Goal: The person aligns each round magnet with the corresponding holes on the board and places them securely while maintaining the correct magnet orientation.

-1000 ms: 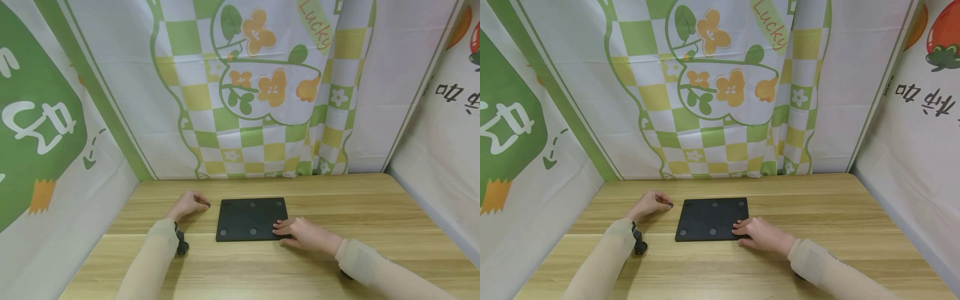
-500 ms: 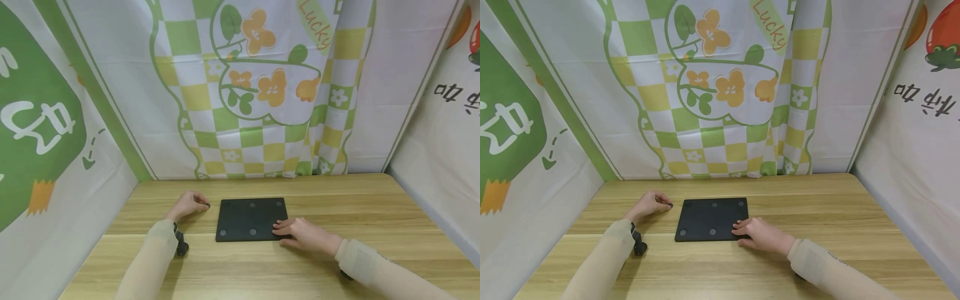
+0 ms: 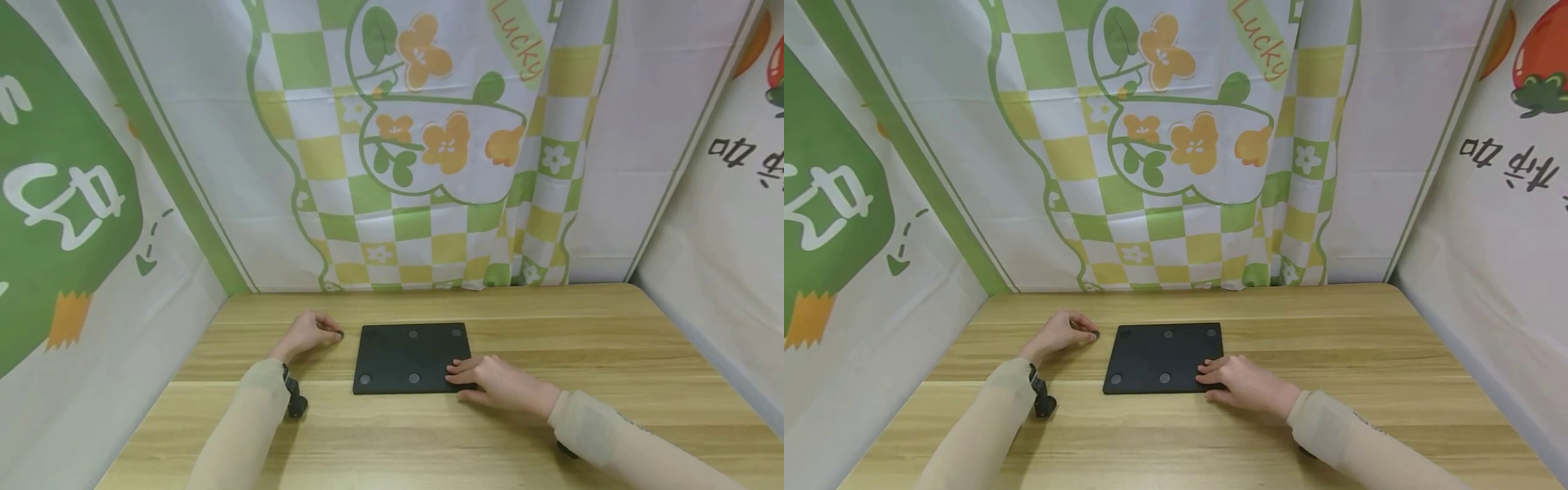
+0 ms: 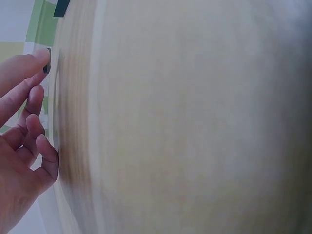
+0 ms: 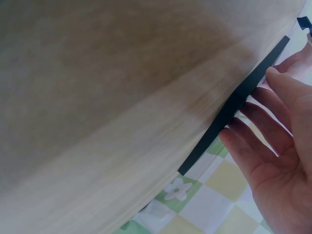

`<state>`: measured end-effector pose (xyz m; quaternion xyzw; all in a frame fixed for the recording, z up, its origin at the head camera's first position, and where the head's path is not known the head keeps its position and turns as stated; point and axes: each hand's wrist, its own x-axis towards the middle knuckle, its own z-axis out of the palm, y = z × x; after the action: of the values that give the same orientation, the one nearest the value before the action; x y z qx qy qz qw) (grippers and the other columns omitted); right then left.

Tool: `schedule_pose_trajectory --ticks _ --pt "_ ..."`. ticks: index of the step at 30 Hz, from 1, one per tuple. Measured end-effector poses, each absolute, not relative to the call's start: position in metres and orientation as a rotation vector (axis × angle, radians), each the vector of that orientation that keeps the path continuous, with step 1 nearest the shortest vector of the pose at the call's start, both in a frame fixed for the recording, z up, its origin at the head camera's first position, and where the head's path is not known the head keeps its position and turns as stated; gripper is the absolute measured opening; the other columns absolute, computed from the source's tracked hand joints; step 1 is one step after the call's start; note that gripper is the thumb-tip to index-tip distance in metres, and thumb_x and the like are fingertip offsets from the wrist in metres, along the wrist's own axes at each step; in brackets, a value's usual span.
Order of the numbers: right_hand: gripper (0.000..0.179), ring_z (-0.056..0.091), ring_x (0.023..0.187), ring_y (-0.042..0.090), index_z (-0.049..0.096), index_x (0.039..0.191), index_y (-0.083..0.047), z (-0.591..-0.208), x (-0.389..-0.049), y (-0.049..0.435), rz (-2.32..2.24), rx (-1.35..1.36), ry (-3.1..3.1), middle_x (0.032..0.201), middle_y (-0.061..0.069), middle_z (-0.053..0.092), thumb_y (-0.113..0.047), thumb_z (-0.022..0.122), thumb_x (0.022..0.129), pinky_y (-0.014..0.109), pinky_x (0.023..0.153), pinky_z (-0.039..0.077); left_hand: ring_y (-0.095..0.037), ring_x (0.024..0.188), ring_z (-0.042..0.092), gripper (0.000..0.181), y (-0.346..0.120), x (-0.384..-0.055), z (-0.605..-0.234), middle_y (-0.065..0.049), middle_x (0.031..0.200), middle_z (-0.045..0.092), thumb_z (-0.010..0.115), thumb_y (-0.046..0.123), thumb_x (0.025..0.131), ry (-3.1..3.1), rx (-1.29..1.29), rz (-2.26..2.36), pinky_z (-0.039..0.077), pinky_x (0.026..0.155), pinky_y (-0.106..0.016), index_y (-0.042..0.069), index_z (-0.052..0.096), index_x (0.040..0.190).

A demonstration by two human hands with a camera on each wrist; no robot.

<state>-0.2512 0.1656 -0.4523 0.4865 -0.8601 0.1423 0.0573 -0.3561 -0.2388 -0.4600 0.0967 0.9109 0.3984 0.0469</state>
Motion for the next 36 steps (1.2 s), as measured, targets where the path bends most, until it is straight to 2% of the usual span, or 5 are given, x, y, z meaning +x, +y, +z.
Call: schedule_pose_trajectory --ticks 18,36 --pt "0.035 0.061 0.115 0.025 0.067 0.119 -0.008 -0.451 -0.25 0.166 0.428 1.455 -2.628 0.122 0.012 0.064 -0.025 0.067 0.089 0.038 0.091 0.053 -0.018 0.079 0.054 0.015 -0.23 -0.358 -0.459 -0.002 0.091 0.064 0.078 0.022 0.078 2.776 0.324 1.196 0.044 0.066 -0.029 0.015 0.074 0.092" --pt "0.035 0.059 0.117 0.025 0.066 0.121 -0.008 -0.452 -0.25 0.166 0.437 1.447 -2.657 0.124 0.011 0.063 -0.025 0.066 0.09 0.038 0.092 0.052 -0.017 0.073 0.049 0.014 -0.216 -0.354 -0.452 -0.003 0.09 0.063 0.076 0.019 0.08 2.78 0.359 1.218 0.041 0.062 -0.028 0.013 0.074 0.092"
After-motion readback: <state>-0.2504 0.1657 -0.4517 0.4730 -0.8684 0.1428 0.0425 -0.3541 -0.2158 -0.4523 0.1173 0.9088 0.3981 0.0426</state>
